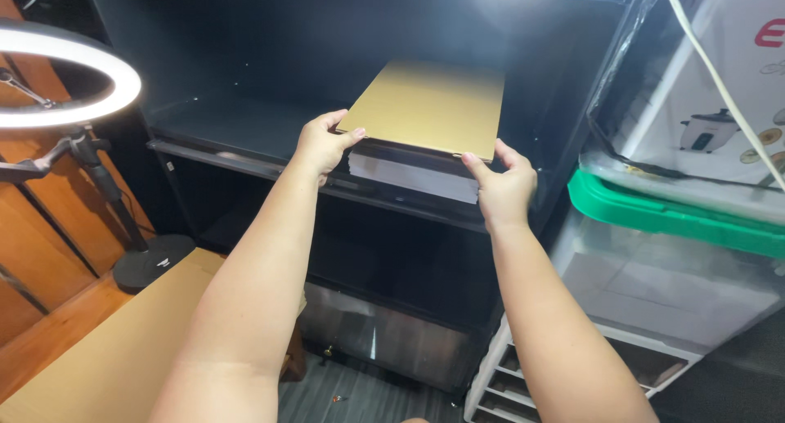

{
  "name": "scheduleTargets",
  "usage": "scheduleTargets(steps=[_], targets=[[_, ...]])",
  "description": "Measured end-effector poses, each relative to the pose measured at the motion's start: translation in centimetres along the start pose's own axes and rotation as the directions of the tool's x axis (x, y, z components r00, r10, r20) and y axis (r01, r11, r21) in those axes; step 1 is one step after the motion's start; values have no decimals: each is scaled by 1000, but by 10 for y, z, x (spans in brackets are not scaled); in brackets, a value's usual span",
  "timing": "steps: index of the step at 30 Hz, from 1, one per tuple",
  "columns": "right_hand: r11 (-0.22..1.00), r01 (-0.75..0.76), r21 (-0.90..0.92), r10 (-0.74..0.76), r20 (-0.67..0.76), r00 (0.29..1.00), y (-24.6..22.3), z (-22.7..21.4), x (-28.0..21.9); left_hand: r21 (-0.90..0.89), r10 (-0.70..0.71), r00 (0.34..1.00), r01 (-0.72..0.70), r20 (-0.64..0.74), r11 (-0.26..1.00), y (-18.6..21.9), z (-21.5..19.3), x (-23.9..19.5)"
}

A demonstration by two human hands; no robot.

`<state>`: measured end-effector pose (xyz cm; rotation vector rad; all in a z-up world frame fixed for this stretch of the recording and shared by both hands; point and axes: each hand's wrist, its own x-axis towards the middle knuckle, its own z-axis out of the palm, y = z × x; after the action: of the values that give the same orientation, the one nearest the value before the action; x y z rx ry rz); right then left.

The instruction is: The person picks up white paper sheets and brown cardboard sheets from a pile on a wooden chair and places them onto a black shelf. The person alternates between handling white and brown sheets, stacking them neatly on the shelf.

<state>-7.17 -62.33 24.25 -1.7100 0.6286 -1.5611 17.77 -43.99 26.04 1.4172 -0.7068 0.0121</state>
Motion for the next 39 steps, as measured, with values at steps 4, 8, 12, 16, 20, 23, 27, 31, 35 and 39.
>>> scheduleTargets(steps=[4, 8, 12, 16, 20, 23, 27, 31, 35, 39], targets=[[999, -51, 2, 51, 6, 999, -9, 6, 0, 96, -59, 998, 58, 12, 994, 17, 5, -11], [996, -94, 5, 94, 16, 995, -1, 13, 5, 167, -110, 994, 106, 15, 980, 11, 8, -11], [991, -131, -11, 131, 42, 990, 9, 14, 10, 217, -125, 992, 118, 20, 969, 3, 7, -8], [993, -117, -11, 117, 70, 991, 4, 9, 5, 213, -152, 986, 134, 68, 968, 35, 3, -34], [990, -135, -31, 137, 80, 987, 10, 9, 6, 198, -121, 990, 105, 75, 975, 31, 1, -33], [988, -142, -56, 146, 85, 986, 17, 10, 5, 213, -82, 993, 63, 82, 975, 32, 3, -34], [993, -111, -26, 113, 68, 991, 4, 10, -6, 268, -5, 995, -23, 104, 963, 41, 4, -43], [996, -86, -35, 88, 64, 994, -1, 9, -8, 407, -8, 997, -22, 73, 913, 28, 6, -30], [996, -80, -39, 83, 72, 994, -4, 8, -9, 499, -5, 998, -23, 55, 866, 17, 7, -20], [996, -83, -41, 86, 56, 995, 2, 7, -5, 516, -1, 999, -27, 54, 856, 12, 9, -16]])
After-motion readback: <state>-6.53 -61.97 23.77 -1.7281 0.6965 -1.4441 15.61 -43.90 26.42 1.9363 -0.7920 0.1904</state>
